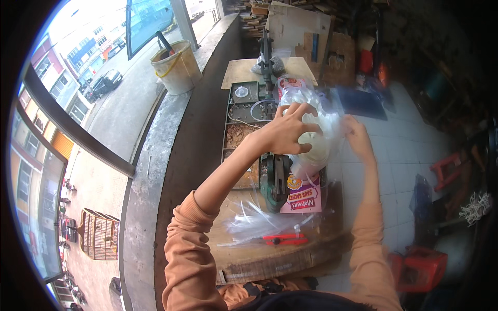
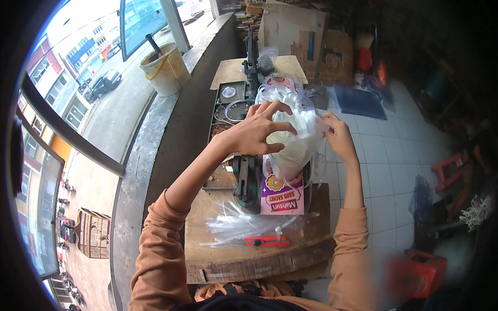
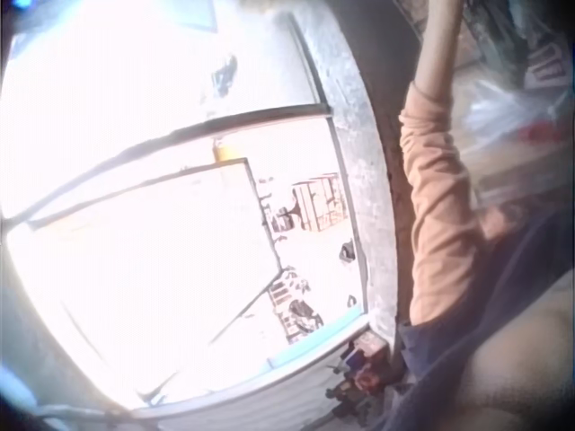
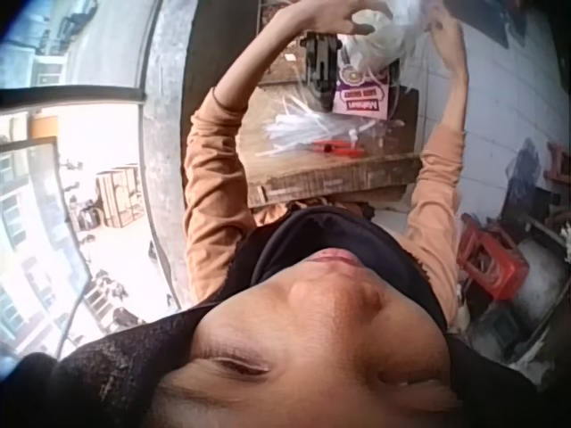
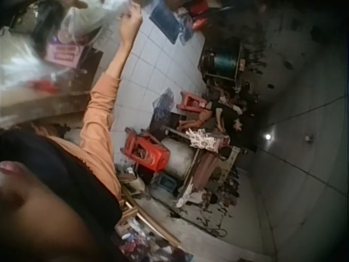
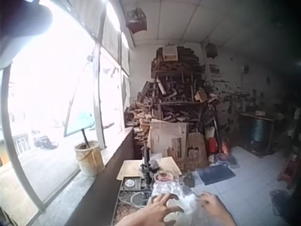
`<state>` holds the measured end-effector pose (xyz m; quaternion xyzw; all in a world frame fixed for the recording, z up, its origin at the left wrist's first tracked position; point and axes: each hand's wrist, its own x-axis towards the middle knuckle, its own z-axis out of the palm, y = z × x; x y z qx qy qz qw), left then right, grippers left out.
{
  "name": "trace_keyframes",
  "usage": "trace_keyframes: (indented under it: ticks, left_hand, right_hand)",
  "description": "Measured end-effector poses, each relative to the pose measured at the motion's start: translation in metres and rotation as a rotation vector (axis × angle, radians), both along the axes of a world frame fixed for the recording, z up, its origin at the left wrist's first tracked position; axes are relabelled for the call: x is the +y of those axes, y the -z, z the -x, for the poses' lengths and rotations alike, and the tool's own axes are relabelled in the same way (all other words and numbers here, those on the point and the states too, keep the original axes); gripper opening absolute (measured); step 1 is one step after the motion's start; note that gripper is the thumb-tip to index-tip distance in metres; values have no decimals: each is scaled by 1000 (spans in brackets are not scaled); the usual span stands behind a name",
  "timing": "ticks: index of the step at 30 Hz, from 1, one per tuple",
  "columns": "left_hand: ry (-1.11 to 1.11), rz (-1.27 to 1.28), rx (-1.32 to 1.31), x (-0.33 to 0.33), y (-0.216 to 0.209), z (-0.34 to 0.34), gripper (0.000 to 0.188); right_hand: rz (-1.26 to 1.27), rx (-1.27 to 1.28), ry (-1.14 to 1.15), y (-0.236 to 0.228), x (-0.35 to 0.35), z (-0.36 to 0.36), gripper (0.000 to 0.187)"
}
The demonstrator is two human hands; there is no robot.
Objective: The person separates and pulls individual clear plastic strips from a bundle and cuts them to length using a small blade on a wooden block.
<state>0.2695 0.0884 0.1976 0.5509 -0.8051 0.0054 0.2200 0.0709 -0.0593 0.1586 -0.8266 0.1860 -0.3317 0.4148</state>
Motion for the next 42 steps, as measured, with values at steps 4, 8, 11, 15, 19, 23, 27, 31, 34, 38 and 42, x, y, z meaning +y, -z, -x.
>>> trace_keyframes:
  ticks: [4,8,11,15,19,23,27,31,34,38,42]
  left_hand:
    - [-63,13,-54,0,3,6,33]
    - [-177,1,-124,3,3,14,30]
    - [-203,4,-78,7,2,11,27]
    - [-238,125,111,19,2,5,22]
    - [-320,366,458,81,-9,9,16]
    - [-478,464,645,168,23,33,15]
    - [-674,364,722,259,74,57,11]
    - [-848,305,923,328,117,81,10]
    - [-906,250,1074,346,132,94,10]
    - [-870,266,1107,341,126,110,10]
    - [-797,284,1120,328,124,124,10]
  right_hand:
    - [-61,62,23,-2,3,-2,19]
    - [81,235,48,-12,-3,-3,19]
    - [73,194,225,-5,15,-6,20]
    - [133,77,583,38,20,-7,21]
    - [149,17,576,39,40,1,24]
    - [-35,25,482,39,43,19,31]
    - [-84,-14,470,47,50,22,37]
    - [-95,-133,408,68,56,32,39]
    - [-133,-122,411,73,70,41,43]
    - [-157,-230,425,74,78,39,53]
    - [105,-457,347,49,59,15,77]
